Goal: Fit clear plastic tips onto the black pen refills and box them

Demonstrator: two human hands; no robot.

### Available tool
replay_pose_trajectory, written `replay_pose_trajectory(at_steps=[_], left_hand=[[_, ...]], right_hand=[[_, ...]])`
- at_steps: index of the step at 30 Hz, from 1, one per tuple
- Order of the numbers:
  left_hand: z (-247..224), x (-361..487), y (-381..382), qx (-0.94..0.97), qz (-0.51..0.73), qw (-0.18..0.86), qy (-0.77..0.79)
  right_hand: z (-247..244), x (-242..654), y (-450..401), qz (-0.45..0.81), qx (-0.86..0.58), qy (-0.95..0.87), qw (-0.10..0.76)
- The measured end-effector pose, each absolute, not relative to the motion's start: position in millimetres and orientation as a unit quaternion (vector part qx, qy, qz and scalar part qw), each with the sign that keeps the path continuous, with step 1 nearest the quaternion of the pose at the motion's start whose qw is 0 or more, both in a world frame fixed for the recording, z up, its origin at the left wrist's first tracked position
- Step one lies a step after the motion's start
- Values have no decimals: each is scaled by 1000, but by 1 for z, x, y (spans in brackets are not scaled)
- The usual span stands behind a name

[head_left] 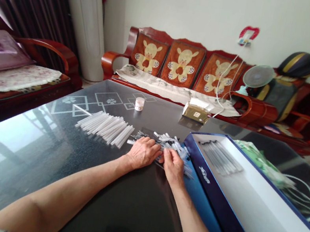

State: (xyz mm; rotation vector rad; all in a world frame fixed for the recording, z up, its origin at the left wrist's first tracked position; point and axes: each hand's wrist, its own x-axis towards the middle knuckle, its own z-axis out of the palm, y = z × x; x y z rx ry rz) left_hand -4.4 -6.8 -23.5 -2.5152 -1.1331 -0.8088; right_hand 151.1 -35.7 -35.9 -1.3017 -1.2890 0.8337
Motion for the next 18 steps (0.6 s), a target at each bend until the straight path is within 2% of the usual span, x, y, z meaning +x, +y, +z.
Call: replay_pose_trajectory(at_steps=[8, 14, 18], left_hand=[[-26, -5, -4, -865, -281, 135, -393], [-26, -6, -5, -868, -269, 133, -395], [-26, -7, -4, -865, -276, 133, -397]], right_hand=[[-36, 151, -36, 385, -514, -537, 548], [-39, 153, -33, 338, -533, -562, 534], [-43, 151, -34, 298, -518, -557, 576]])
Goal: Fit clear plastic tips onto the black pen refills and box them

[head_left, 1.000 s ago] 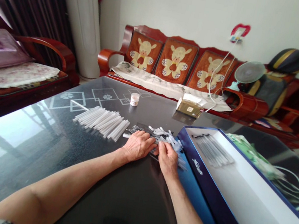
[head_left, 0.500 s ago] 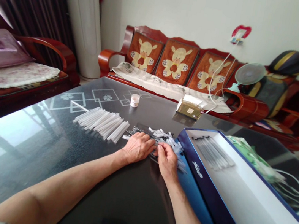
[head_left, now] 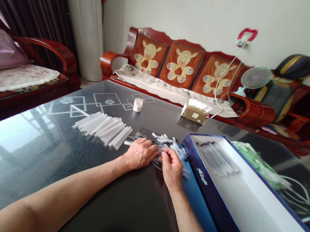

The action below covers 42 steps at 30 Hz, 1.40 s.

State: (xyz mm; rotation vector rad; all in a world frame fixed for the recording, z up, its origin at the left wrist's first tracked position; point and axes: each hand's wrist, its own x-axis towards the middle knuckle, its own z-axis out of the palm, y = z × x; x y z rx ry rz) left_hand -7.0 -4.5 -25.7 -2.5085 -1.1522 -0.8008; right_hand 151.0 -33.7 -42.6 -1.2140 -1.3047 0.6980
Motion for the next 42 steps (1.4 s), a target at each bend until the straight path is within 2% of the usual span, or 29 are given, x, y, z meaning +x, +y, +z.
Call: replay_pose_trajectory(at_steps=[4, 7, 12, 17, 20, 22, 27, 31, 42], left_hand=[[-26, -8, -4, -857, -289, 138, -403], [-26, -8, -4, -859, -286, 137, -402], [-25, -7, -4, -861, -277, 137, -403], [-24, -6, -4, -866, -273, 124, -400], [-25, -6, -4, -867, -268, 117, -402], [-25, -5, -3, -869, -266, 114, -401], [-26, -3, -3, -873, -273, 117, -388], [-27, -3, -3, -878, -279, 119, -370], [-24, -8, -4, -860, -322, 106, -381]], right_hand=[[-48, 158, -29, 205, -526, -531, 632], [-47, 174, -24, 106, -553, -536, 629], [-32, 202, -25, -95, -565, -631, 522], [-29, 215, -33, -164, -606, -659, 414], [-32, 219, -35, -172, -641, -653, 364], [-31, 215, -37, -168, -638, -657, 364], [-28, 184, -37, -83, -538, -708, 450], [-34, 163, -36, -28, -487, -732, 476], [-32, 174, -42, 86, -528, -650, 540]])
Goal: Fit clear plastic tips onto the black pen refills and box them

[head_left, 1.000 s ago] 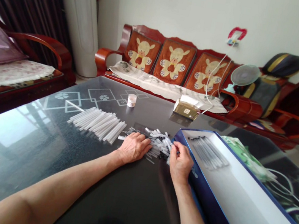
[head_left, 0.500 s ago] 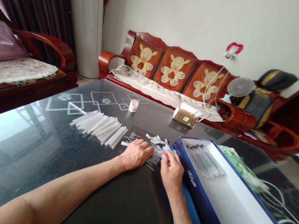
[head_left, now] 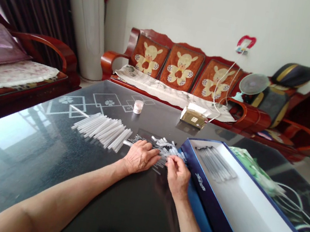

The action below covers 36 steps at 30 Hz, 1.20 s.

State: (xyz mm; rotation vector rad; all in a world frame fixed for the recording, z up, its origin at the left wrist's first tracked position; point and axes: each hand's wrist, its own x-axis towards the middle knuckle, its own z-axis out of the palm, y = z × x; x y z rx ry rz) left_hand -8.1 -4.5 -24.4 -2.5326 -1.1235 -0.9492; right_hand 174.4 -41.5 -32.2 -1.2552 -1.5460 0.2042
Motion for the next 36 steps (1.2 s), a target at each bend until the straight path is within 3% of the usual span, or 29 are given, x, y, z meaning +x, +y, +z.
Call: replay_pose_trajectory(at_steps=[4, 11, 20, 29, 36], left_hand=[[-26, -9, -2, -851, -331, 114, -392], [-26, -8, -4, -863, -319, 115, -373], [-19, -26, 10, -798, -360, 142, -462], [-18, -18, 3, -851, -348, 115, -377], [-5, -15, -7, -821, -491, -25, -290]], right_hand=[[-30, 175, -43, 17, -526, -653, 544], [-29, 162, -40, -61, -447, -775, 443], [-39, 190, -27, -186, -540, -699, 431], [-33, 156, -35, -110, -493, -773, 384], [-37, 165, -33, -80, -503, -740, 440]])
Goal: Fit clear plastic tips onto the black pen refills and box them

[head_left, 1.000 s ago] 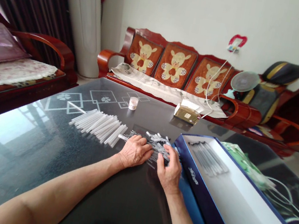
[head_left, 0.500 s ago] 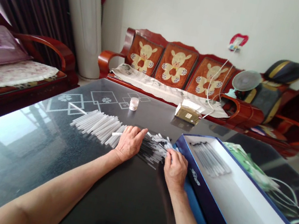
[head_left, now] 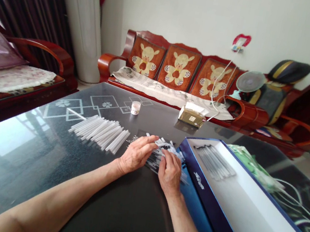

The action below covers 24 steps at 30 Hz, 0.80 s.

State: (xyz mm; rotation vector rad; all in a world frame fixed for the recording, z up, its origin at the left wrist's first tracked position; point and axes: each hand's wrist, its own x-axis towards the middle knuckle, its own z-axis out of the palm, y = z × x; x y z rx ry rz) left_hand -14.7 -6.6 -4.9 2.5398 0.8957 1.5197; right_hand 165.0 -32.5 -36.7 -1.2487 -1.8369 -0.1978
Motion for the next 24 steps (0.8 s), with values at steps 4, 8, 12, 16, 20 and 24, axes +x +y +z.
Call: replay_pose_trajectory(at_steps=[4, 8, 12, 16, 20, 24], left_hand=[[6, -5, -9, 690, 608, 231, 319], [11, 1, -5, 535, 658, 425, 317], [5, 0, 2, 463, 634, 520, 337], [-5, -9, 10, 503, 588, 508, 378], [-2, -20, 9, 753, 443, 304, 379], [5, -15, -6, 898, 272, 6, 347]], right_hand=[[-41, 167, -30, -62, -531, -687, 491], [-41, 167, -31, -29, -538, -674, 506], [-41, 167, -32, 24, -514, -664, 543], [-41, 170, -31, 110, -520, -586, 612], [-38, 175, -30, 170, -524, -523, 650], [-33, 173, -34, 187, -515, -549, 630]])
